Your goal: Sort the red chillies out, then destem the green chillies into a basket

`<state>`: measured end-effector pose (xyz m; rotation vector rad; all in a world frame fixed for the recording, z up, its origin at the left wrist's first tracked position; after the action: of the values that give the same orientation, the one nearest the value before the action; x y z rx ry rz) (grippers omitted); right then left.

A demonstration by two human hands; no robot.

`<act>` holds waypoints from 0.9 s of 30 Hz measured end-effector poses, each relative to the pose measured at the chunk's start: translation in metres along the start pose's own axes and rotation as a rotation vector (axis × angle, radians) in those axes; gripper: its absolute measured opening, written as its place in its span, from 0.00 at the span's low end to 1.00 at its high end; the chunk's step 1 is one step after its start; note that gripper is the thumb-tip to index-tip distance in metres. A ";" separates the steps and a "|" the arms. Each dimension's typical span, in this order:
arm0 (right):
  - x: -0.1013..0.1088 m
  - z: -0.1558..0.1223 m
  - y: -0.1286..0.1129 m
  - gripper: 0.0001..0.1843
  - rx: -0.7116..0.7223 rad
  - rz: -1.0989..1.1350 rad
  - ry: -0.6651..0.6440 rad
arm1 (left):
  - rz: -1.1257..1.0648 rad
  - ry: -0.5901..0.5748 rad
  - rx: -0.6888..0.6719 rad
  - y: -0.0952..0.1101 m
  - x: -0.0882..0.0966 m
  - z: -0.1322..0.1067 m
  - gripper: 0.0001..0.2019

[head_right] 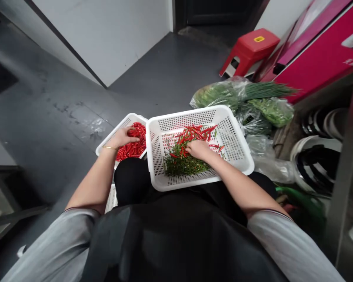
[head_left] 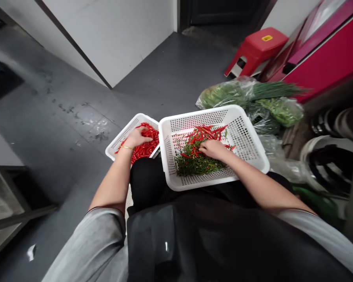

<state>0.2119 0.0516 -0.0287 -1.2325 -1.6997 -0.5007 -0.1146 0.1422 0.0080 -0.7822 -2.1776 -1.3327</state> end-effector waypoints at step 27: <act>-0.031 -0.053 0.035 0.13 -0.061 0.830 0.491 | 0.172 -0.475 -0.155 0.070 -0.182 -0.049 0.12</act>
<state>0.2685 0.0107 -0.0372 -1.5644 -0.6738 -0.2998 0.0704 0.0827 -0.0447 -1.4363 -2.2992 -1.3403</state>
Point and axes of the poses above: each hand's wrist, its own z-axis towards the middle knuckle, its own x-axis out of the back of the hand, y = z × x, the point moved 5 cm from there along z, towards the middle knuckle, and after that the axes turned 13 degrees about x, right-handed, at the moved point
